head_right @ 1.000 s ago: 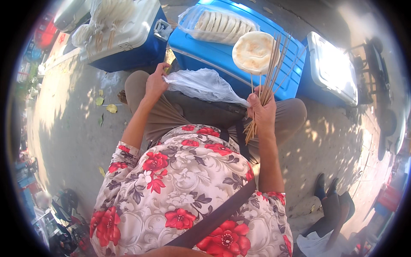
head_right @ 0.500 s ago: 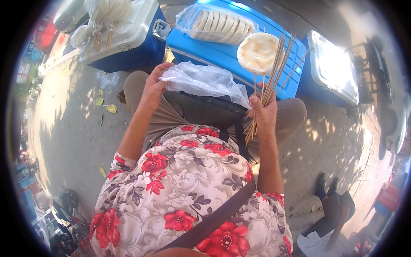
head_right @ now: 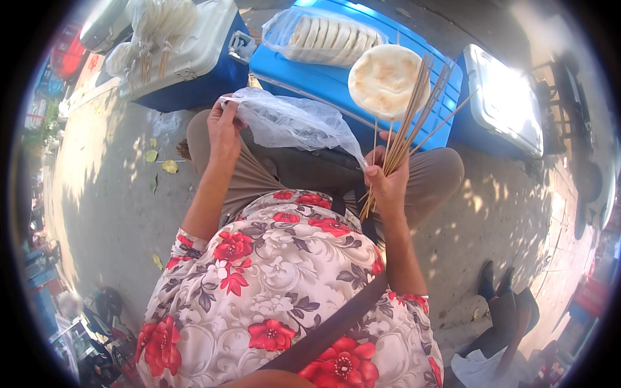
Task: The person assembles round flatbreads onto wooden skewers. They pick up flatbreads from a blue cooler, insert skewers through the center, and place the assembled items into plastic bags on the cooler.
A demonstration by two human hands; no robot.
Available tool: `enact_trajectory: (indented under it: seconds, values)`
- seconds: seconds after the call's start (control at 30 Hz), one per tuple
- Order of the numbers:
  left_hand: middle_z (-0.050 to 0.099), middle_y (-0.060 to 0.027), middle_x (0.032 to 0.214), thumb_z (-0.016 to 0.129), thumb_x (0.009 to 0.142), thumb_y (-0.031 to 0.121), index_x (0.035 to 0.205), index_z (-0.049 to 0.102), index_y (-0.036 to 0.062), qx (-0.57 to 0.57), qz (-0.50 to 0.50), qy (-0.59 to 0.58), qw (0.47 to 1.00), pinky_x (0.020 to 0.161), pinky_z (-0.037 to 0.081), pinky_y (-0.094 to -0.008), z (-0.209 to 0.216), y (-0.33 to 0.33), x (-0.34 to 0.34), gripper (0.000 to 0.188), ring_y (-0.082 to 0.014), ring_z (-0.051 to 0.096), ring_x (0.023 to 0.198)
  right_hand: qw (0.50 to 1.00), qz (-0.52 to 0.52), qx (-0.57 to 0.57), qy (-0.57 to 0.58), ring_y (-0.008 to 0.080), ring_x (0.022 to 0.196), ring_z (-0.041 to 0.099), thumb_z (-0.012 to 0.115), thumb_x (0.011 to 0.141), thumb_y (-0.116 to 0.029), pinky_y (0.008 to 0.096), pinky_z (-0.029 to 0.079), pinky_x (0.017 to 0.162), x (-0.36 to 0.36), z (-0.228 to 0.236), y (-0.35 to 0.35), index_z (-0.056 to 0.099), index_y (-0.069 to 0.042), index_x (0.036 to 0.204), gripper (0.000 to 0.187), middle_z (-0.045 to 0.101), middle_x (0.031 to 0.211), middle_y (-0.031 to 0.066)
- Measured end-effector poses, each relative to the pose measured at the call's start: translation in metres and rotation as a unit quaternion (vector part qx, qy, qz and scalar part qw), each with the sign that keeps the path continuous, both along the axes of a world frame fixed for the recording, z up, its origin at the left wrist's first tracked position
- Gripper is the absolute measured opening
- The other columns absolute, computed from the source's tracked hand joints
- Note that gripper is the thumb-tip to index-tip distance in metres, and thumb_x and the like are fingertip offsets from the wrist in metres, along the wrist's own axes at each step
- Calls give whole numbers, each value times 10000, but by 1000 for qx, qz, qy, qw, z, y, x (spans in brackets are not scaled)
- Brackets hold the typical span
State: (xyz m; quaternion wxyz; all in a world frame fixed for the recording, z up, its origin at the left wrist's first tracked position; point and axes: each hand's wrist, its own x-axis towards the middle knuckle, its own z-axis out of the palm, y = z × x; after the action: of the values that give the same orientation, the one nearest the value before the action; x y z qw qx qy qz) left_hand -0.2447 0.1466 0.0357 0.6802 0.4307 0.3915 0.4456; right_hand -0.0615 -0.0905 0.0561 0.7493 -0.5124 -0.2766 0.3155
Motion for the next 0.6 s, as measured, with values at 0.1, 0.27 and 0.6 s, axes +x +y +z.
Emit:
enact_trajectory:
  seconds: [0.1,0.27,0.6]
  values:
    - [618,-17,804,587,861,62,961,595,47,3,-21,-28,999,475,414,-196,3,-1,1,102,-73,545,631,999,-9,-38,-19,39,502,412,742,775,-199,167,299,419,-4,1,0,402,-74,1223,576,459,654,-18]
    - [619,-20,860,592,850,54,1000,592,44,2,-70,6,998,512,457,-198,30,-13,7,150,-78,574,683,993,-51,-103,-6,30,524,418,629,801,-18,164,318,433,0,10,1,421,-68,1215,466,460,661,-22]
    - [623,-30,865,588,859,100,1009,575,22,30,-171,-55,983,538,468,-212,90,-26,-18,170,-70,581,706,991,-92,-75,64,34,502,429,642,837,-180,150,299,398,6,99,-9,387,-4,1271,533,482,660,1]
